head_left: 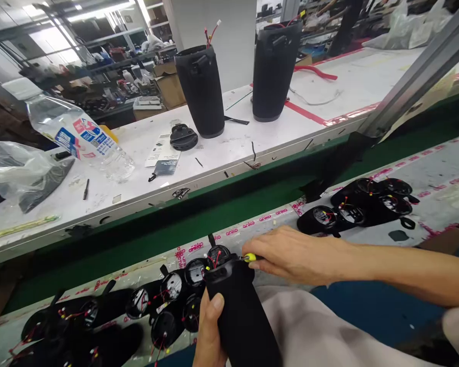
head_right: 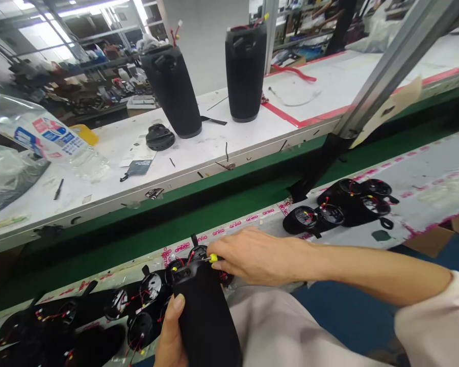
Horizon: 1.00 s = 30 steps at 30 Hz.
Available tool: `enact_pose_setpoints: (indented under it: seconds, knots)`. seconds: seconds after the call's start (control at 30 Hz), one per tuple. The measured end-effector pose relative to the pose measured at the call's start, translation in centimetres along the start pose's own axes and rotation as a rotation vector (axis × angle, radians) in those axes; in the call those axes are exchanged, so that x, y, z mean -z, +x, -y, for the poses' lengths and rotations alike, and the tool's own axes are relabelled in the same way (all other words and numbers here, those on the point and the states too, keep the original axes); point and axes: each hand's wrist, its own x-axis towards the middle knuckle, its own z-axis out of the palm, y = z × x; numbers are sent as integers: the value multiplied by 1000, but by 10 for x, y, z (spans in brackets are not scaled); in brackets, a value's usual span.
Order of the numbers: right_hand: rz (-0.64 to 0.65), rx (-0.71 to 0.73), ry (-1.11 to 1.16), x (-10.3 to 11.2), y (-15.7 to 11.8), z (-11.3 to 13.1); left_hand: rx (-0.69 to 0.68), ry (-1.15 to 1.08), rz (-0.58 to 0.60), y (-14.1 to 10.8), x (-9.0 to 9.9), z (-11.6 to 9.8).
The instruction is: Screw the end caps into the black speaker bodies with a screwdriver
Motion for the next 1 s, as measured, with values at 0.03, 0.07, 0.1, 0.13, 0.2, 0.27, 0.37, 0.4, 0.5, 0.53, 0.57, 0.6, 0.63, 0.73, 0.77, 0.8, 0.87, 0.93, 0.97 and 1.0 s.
enact_pose_setpoints:
  seconds: [0.03, 0.07, 0.1, 0.13, 0.2, 0.27, 0.37, 0.4, 0.5, 0.53, 0.57, 0.6, 0.63, 0.73, 0.77, 0.8, 0.87, 0.93, 0.97, 1.0]
  knots:
    - [6, 51, -70, -2, 2, 1, 6, 4, -17, -1, 1, 2]
    - [14, 85, -142, -4, 4, 1, 10, 16, -36, -3, 1, 3]
    - [24, 106, -209, -5, 5, 2, 11, 29, -53, -5, 0, 3]
    - [34, 120, -263, -5, 6, 3, 7, 38, -65, -7, -2, 3]
    - [50, 143, -327, -6, 6, 4, -6, 52, -94, -11, -7, 1]
    - [50, 169, -366, -6, 7, 4, -22, 53, -123, -15, -12, -1]
    - [34, 209, -414, -7, 7, 2, -30, 36, -141, -17, -19, -2]
    - [28, 217, -429, -7, 7, 0, -31, 30, -140, -18, -21, -2]
    - [20, 233, -464, -9, 6, -3, -42, 25, -129, -17, -29, -1]
    - [20, 242, -472, -9, 6, -3, -48, 30, -130, -18, -31, -1]
    - [25, 249, -483, -9, 6, -3, -52, 39, -140, -18, -34, -2]
    - [33, 251, -503, -9, 6, -1, -56, 60, -157, -18, -35, -2]
    - [43, 246, -528, -8, 6, 1, -62, 96, -176, -19, -36, -2]
    - [92, 206, -608, -4, 6, 9, -98, 270, -235, -20, -33, -2]
    - [104, 197, -621, -3, 6, 12, -116, 326, -250, -20, -31, -2]
    - [113, 195, -628, -1, 7, 15, -134, 367, -261, -20, -28, -1]
    - [123, 205, -641, 3, 7, 20, -161, 405, -283, -20, -23, 0]
    - [151, 214, -657, 7, 8, 23, -175, 416, -285, -20, -19, 1]
    - [173, 216, -664, 9, 8, 25, -181, 430, -284, -20, -17, 1]
    - [198, 214, -671, 11, 9, 26, -190, 453, -282, -20, -16, 0]
